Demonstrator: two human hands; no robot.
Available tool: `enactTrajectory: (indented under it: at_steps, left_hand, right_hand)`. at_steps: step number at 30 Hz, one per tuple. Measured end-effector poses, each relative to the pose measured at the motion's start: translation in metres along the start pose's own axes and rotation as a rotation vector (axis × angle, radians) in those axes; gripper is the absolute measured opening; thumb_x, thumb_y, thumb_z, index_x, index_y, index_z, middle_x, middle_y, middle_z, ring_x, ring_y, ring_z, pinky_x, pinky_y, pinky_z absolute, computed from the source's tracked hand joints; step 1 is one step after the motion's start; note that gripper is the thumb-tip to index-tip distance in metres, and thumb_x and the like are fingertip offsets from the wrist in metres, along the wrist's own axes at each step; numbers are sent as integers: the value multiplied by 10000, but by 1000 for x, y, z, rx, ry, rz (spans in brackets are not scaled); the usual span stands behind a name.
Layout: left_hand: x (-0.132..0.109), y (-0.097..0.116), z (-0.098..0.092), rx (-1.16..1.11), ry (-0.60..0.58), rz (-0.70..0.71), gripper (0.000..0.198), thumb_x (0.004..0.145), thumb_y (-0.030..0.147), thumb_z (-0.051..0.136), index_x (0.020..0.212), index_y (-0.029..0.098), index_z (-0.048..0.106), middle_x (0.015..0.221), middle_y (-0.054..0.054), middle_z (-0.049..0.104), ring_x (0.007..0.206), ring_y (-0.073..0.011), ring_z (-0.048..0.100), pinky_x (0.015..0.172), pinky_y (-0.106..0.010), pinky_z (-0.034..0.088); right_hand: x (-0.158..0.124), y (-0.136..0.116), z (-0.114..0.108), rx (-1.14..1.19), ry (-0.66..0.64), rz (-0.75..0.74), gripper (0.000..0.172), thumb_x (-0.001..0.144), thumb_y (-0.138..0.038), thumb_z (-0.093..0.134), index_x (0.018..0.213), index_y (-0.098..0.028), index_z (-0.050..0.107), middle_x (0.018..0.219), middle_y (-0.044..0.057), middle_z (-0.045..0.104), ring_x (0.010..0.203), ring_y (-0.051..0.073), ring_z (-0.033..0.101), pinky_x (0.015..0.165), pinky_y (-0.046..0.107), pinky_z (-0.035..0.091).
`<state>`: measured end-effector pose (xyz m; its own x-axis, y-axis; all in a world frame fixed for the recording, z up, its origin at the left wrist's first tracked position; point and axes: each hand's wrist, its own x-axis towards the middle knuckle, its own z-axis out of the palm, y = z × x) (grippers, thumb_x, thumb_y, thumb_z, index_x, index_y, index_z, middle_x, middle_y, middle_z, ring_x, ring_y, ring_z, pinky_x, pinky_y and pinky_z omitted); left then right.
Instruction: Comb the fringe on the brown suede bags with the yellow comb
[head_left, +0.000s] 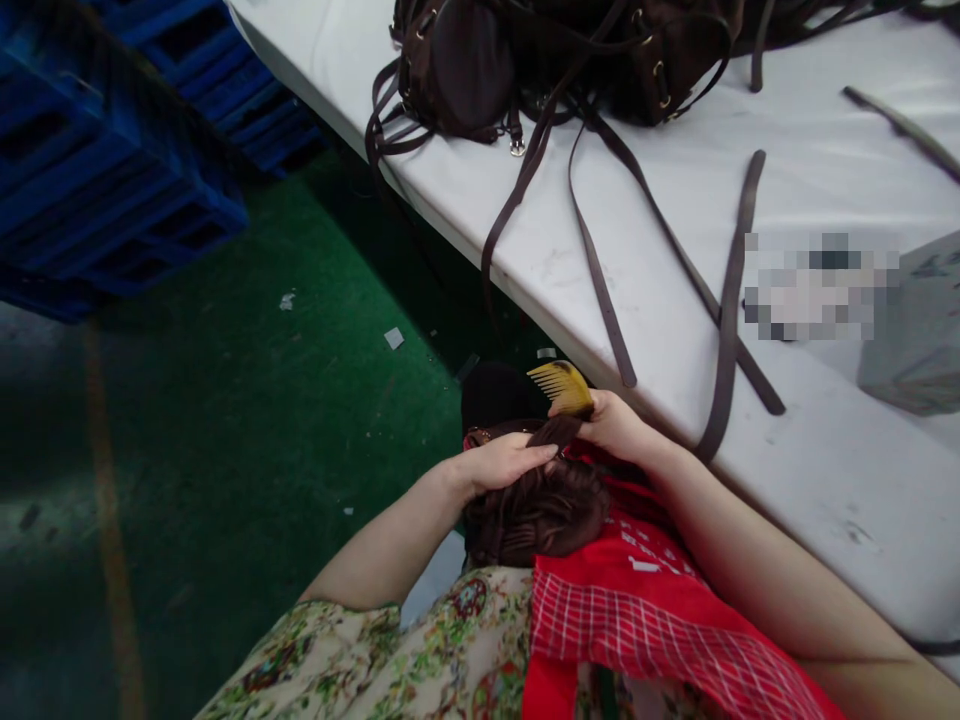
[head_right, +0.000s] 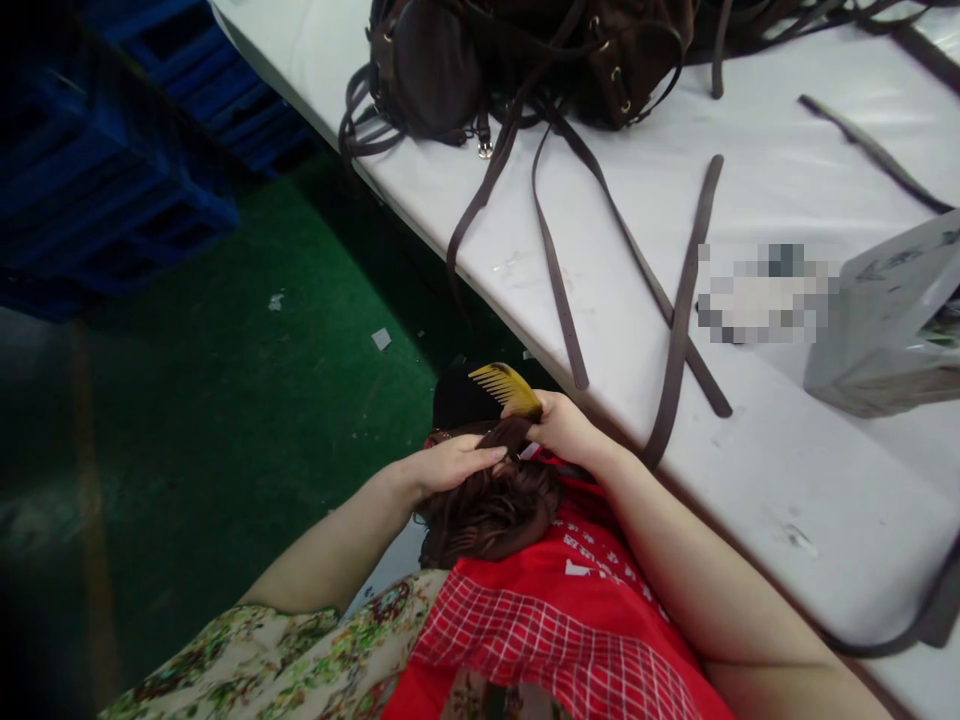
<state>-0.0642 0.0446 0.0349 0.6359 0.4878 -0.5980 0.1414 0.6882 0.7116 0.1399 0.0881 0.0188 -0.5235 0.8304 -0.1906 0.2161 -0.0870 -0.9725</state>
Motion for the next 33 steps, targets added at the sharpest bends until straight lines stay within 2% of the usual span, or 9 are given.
enactTrajectory:
  at_steps: [3,7,10,13,17,21,26,30,33]
  left_hand:
    - [-2,-2,-3,5,68,41,450,793,561,592,724,117,571,708,-4,556,658,-103,497,663,-241,411]
    - [4,-6,-5,2,46,111,414,823,529,574,762,120,590,784,-24,575,751,-124,526,763,-261,427]
    - [10,-8,-3,59,50,161,408,832,522,565,762,122,599,822,-37,582,809,-138,529,829,-277,423]
    - [12,-10,0,82,40,181,415,826,533,566,765,124,601,838,-48,594,832,-151,540,867,-297,424]
    - [11,-12,5,136,7,192,411,837,531,549,799,126,612,862,-57,617,870,-162,561,895,-304,432]
    - [7,-7,18,316,-63,184,350,913,419,440,845,125,617,886,-61,647,870,-164,589,882,-307,463]
    - [3,0,38,880,229,347,286,926,317,384,947,160,622,1050,-86,662,1042,-222,564,1049,-434,328]
    - [4,-4,39,966,300,391,447,970,286,245,681,184,571,714,-16,651,803,-152,608,1057,-387,321]
    - [8,-9,36,1018,344,393,439,970,295,244,719,182,586,731,-31,660,805,-162,621,1042,-379,353]
  right_hand:
    - [-5,-8,-8,-283,105,35,437,708,-185,619,1134,-140,536,1054,86,650,940,213,618,858,325,480]
    - [-26,-25,-11,-562,256,138,224,904,-325,460,1043,-160,517,962,103,640,871,229,613,794,347,466]
    - [-44,-33,-1,-635,160,67,256,982,-332,313,922,-195,521,843,59,619,762,190,602,714,302,449]
    - [-56,-30,11,-744,11,11,238,988,-288,327,893,-200,527,833,37,594,737,167,593,693,274,436]
    - [-58,-22,23,-883,-103,8,198,974,-221,366,881,-192,538,830,29,568,710,150,589,637,251,417]
    - [-55,-20,27,-935,-166,9,119,941,-188,438,900,-184,550,862,32,566,697,145,586,597,249,404]
    - [-54,-11,24,-1030,-106,42,146,925,-148,445,1002,-179,566,934,61,596,755,151,603,606,237,408]
    - [-54,0,23,-1140,75,108,208,959,-200,383,1089,-182,546,961,80,620,781,176,622,598,255,404]
    - [-51,4,24,-1127,81,183,192,966,-215,362,1020,-188,545,898,63,635,704,178,633,531,266,371]
